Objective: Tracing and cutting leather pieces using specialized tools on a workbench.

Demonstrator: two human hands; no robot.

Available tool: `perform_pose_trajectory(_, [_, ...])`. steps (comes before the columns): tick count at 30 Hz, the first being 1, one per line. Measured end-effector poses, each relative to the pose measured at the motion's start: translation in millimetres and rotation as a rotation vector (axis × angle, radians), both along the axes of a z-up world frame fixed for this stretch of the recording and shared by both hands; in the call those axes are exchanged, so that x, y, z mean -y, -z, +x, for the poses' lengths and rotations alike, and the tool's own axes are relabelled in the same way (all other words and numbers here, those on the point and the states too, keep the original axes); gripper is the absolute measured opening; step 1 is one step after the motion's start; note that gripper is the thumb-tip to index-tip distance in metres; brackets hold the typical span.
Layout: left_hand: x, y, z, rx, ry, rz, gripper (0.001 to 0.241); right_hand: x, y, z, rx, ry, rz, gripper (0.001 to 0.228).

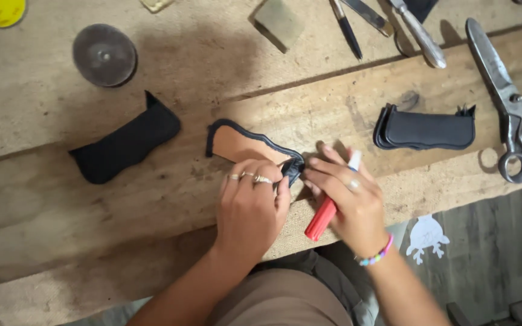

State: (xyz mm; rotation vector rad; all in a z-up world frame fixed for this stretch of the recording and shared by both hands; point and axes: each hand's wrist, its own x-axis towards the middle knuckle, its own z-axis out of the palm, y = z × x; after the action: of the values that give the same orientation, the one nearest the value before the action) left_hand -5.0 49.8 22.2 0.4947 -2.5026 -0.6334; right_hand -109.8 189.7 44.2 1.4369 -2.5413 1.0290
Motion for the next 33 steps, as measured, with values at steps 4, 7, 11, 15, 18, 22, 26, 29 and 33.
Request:
perform_pose_trajectory(4, [13,-8,-10,0.018,0.032,0.028,0.016,-1,28,31,0.013,0.154,-0.068,0.027])
perform_pose_trajectory(7, [22,6,-13,0.029,0.105,0.137,0.027,17,17,39,0.022,0.218,-0.035,0.031])
perform_pose_trajectory(11, [30,17,-8,0.067,0.109,0.217,0.016,18,16,28,0.017,0.229,0.019,0.023])
perform_pose_trajectory(15, [22,14,-9,0.054,0.089,0.148,0.015,18,11,8,-0.015,0.121,0.046,0.014])
perform_pose_trajectory(18, [13,12,-12,0.065,-0.004,0.013,0.017,20,11,4,0.034,0.077,0.029,0.015])
perform_pose_trajectory(22, [9,-5,-21,0.058,-0.087,-0.061,0.034,5,16,-5,0.072,0.059,-0.032,0.018])
perform_pose_trajectory(26, [5,11,-31,-0.026,-0.070,-0.015,0.031,-19,22,-13,0.184,0.218,-0.294,0.040])
perform_pose_trajectory(29, [4,22,-36,-0.106,-0.061,-0.019,0.014,-26,37,-18,0.293,0.308,-0.428,0.071])
perform_pose_trajectory(33, [3,36,-33,-0.169,-0.044,-0.009,0.008,-11,41,-26,0.563,0.288,-0.473,0.018])
